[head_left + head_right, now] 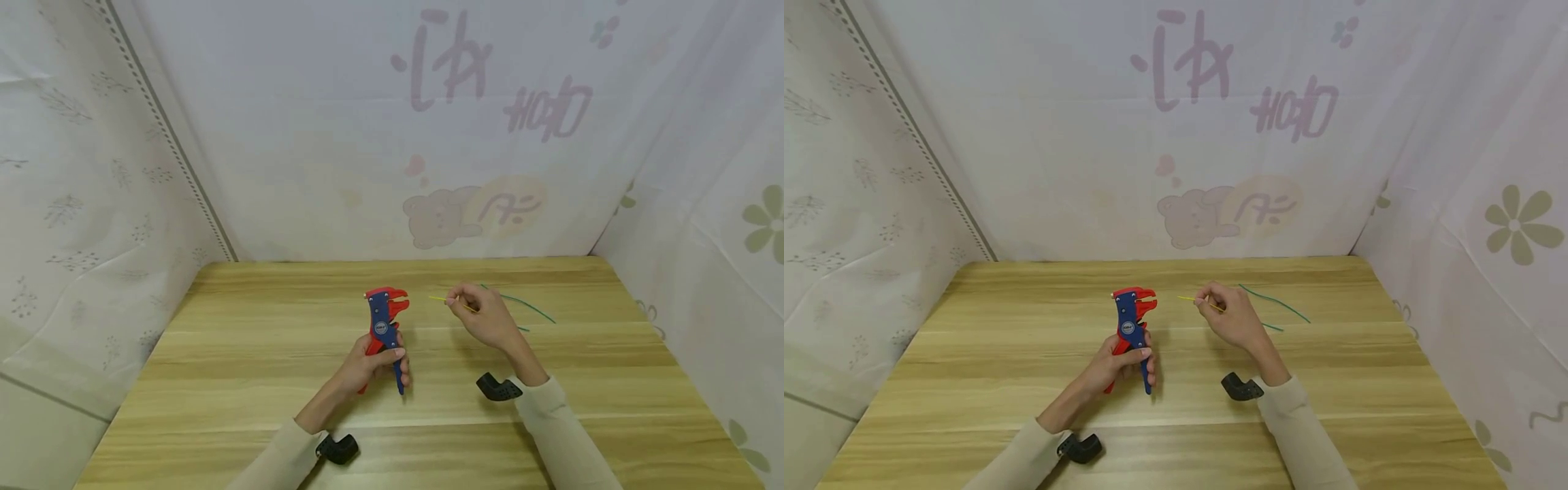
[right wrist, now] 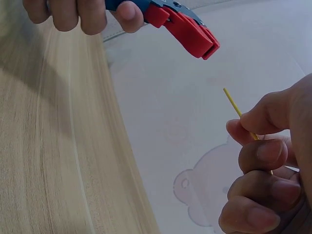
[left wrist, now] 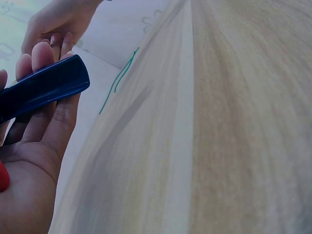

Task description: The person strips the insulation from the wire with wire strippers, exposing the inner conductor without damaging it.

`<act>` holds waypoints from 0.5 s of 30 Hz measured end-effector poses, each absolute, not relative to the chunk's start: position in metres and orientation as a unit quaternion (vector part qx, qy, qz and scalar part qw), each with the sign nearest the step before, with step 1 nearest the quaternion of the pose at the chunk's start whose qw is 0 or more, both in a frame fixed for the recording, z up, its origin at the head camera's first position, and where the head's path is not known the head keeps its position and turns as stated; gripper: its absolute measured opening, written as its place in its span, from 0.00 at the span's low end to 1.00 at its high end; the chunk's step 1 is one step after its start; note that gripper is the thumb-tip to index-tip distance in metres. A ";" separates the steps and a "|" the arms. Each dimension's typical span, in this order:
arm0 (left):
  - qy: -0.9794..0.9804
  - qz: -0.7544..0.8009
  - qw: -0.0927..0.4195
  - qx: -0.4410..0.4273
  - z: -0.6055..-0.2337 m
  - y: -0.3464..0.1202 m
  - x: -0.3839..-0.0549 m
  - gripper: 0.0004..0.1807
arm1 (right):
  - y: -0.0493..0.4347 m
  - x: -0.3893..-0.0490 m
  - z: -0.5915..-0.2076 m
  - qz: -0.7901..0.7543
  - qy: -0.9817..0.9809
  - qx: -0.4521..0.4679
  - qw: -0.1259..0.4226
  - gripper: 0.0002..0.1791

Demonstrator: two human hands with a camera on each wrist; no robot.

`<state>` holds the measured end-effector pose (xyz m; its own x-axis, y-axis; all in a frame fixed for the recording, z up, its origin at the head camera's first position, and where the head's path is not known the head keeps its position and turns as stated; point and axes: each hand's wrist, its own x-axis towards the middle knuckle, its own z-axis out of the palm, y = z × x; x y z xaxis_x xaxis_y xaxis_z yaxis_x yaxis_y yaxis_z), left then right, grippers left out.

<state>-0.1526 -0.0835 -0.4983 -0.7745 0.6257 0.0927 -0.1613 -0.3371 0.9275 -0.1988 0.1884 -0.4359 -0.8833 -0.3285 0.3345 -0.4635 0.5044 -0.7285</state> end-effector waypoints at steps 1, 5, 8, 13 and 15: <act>0.516 0.788 0.252 0.223 -0.498 -0.083 -0.152 0.07 | 0.188 -0.198 -0.436 0.442 -0.864 0.229 0.074 0.05; 0.507 0.794 0.250 0.224 -0.498 -0.082 -0.150 0.06 | 0.187 -0.196 -0.436 0.443 -0.865 0.226 0.066 0.05; 0.508 0.795 0.244 0.226 -0.498 -0.082 -0.149 0.06 | 0.186 -0.196 -0.436 0.440 -0.867 0.223 0.067 0.04; 0.518 0.790 0.239 0.226 -0.496 -0.081 -0.149 0.14 | 0.185 -0.198 -0.435 0.435 -0.869 0.224 0.075 0.04; 0.520 0.789 0.240 0.223 -0.496 -0.081 -0.149 0.19 | 0.184 -0.198 -0.434 0.436 -0.868 0.226 0.074 0.05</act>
<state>-0.1490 -0.0806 -0.4956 -0.7854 0.6105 0.1018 -0.1467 -0.3433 0.9277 -0.1981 0.1844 -0.4343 -0.8870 -0.3273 0.3258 -0.4567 0.5171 -0.7239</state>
